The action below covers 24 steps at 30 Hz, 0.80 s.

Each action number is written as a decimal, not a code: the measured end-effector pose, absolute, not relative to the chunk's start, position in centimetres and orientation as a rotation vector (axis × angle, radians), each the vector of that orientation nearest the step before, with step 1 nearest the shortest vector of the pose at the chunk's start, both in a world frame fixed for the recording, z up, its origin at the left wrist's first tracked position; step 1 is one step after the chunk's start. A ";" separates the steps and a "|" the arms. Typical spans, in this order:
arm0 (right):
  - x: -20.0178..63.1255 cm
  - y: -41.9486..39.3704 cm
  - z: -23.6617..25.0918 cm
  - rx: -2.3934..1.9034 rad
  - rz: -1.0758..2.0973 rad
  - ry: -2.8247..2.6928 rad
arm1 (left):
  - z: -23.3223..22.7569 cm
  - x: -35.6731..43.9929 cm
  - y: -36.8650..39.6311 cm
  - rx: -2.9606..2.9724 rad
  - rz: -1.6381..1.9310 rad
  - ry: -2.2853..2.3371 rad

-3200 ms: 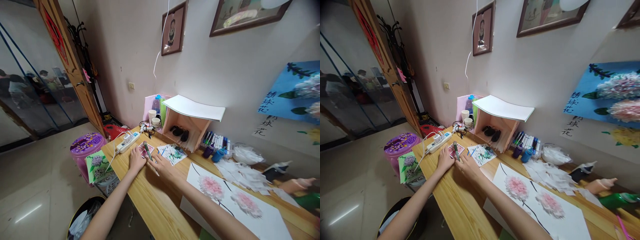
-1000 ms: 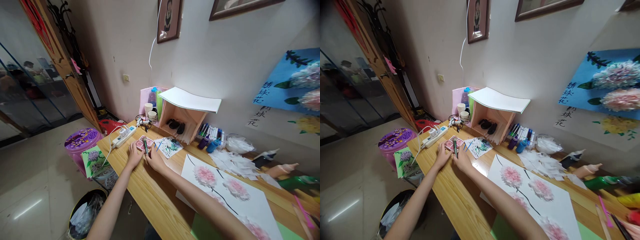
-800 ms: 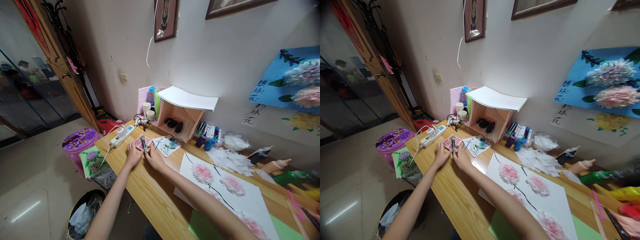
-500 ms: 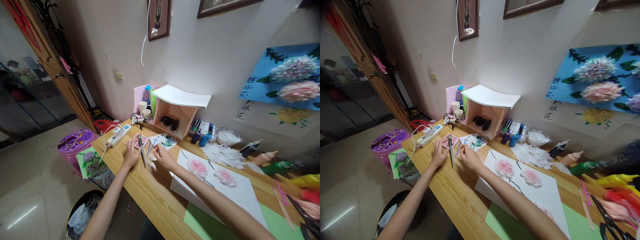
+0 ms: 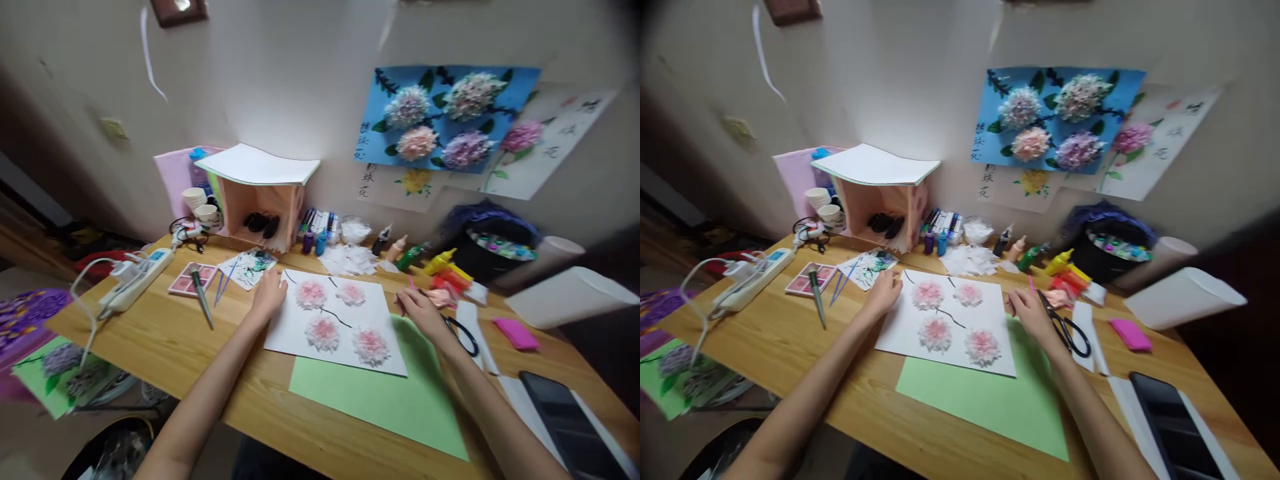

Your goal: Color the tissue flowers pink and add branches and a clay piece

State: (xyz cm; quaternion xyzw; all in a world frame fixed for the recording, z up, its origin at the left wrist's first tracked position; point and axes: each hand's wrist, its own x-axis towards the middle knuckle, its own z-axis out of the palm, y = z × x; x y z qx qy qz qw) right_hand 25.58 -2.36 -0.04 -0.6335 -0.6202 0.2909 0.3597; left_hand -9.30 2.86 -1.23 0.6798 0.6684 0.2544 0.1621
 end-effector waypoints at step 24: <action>26.1 -6.1 -4.6 -1.753 0.758 -1.404 | -1.2 -9.5 3.2 1.405 0.667 1.563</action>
